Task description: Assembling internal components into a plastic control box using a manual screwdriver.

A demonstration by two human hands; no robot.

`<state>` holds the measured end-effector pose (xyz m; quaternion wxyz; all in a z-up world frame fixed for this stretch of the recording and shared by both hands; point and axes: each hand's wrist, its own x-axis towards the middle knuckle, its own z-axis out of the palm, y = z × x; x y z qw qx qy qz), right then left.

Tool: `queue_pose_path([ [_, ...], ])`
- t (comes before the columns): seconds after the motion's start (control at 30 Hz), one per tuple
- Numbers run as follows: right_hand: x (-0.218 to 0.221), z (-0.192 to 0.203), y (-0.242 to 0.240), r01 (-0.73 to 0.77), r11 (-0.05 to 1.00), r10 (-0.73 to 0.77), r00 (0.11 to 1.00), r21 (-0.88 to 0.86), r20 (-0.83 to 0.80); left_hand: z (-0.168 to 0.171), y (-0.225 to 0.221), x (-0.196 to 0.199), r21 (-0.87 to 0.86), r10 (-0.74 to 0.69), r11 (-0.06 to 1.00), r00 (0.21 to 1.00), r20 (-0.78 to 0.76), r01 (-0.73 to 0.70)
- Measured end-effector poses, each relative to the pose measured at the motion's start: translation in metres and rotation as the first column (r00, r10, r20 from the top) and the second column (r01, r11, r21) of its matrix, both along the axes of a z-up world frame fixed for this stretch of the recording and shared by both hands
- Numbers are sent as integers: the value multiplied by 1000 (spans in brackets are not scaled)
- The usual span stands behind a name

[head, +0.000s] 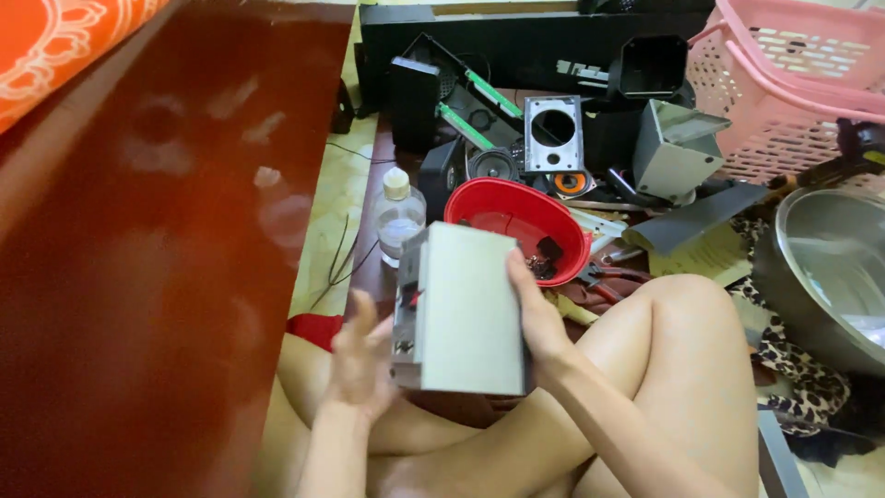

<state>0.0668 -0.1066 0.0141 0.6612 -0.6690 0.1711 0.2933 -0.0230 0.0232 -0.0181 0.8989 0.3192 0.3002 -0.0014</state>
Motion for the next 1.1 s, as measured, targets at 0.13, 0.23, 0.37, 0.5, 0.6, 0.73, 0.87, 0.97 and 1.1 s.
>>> queue_pose_path([
  [0.13, -1, 2, 1, -13, 997, 8, 998, 81, 65, -39, -5, 7, -219, 0, 974, 962, 274, 62],
  [0.23, 0, -2, 0, -51, 993, 44, 997, 109, 64, -43, -6, 8, -207, 30, 978, 953, 300, 34],
  [0.37, 18, -38, -2, -105, 994, 104, 994, 35, 17, -54, 7, 10, -38, 117, 993, 983, 141, -113],
  [0.5, 4, -8, -3, -254, 964, 238, 956, 77, 171, -72, -2, 1, 92, 172, 979, 979, 111, -183],
  [0.6, 21, -46, -30, -310, 931, 354, 637, -193, 684, -71, 13, -2, 66, 182, 979, 974, 138, -193],
  [0.73, 42, -87, -61, -162, 750, 657, 302, -642, 691, -75, 30, -10, 37, 177, 982, 971, 159, -185],
  [0.87, 47, -93, -53, -127, 359, 924, -89, -925, 371, -77, 29, -16, -7, 205, 978, 958, 201, -208],
  [0.97, 47, -102, -43, -26, 168, 967, -190, -986, 169, -75, 28, -16, -29, 223, 975, 948, 229, -222],
  [1.1, 50, -102, -44, 63, 232, 943, -259, -971, 208, -75, 27, -16, -66, 234, 972, 933, 272, -225],
])
